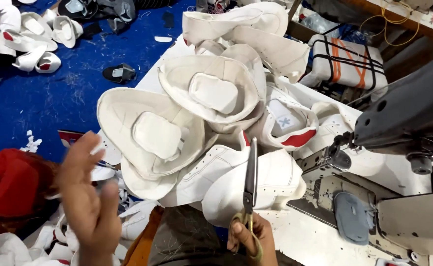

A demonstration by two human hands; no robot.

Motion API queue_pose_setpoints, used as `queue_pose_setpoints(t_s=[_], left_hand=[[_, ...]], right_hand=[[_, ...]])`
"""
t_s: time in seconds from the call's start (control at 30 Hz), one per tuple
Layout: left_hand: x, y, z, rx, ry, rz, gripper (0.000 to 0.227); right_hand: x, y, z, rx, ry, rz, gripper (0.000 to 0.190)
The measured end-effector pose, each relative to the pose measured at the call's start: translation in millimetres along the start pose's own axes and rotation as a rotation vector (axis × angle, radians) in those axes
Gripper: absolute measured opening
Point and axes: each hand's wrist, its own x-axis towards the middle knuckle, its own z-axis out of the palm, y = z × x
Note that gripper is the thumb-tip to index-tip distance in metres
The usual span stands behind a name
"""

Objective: The person trims excess material and threads from white shoe uppers using scissors.

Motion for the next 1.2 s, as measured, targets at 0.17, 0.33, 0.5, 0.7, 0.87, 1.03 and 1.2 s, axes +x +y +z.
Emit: queue_pose_setpoints(t_s=[0.17,0.33,0.5,0.7,0.87,1.03,1.2], left_hand=[[35,-44,-18,1.047,-0.336,0.226,0.047],[50,-68,-28,1.354,-0.458,0.422,0.032],[39,-83,-34,1.155,-0.213,0.356,0.006],[30,-86,-28,0.957,-0.199,0.195,0.002],[33,-82,-7,0.844,-0.137,0.269,0.005],[29,-61,7,0.761,-0.164,0.17,0.017],[-67,-75,13,0.437,0.222,-0.133,0.067]], right_hand=[[-3,14,-1,-0.018,-0.068,0.02,0.031],[-2,20,14,0.006,-0.173,0.042,0.028],[-6,34,24,0.005,-0.147,0.192,0.03],[-11,39,26,0.058,-0.201,0.21,0.031],[-21,52,36,0.088,-0.216,-0.138,0.027],[-24,47,35,-0.019,-0.333,-0.287,0.03],[-28,47,38,0.183,-0.308,-0.17,0.033]])
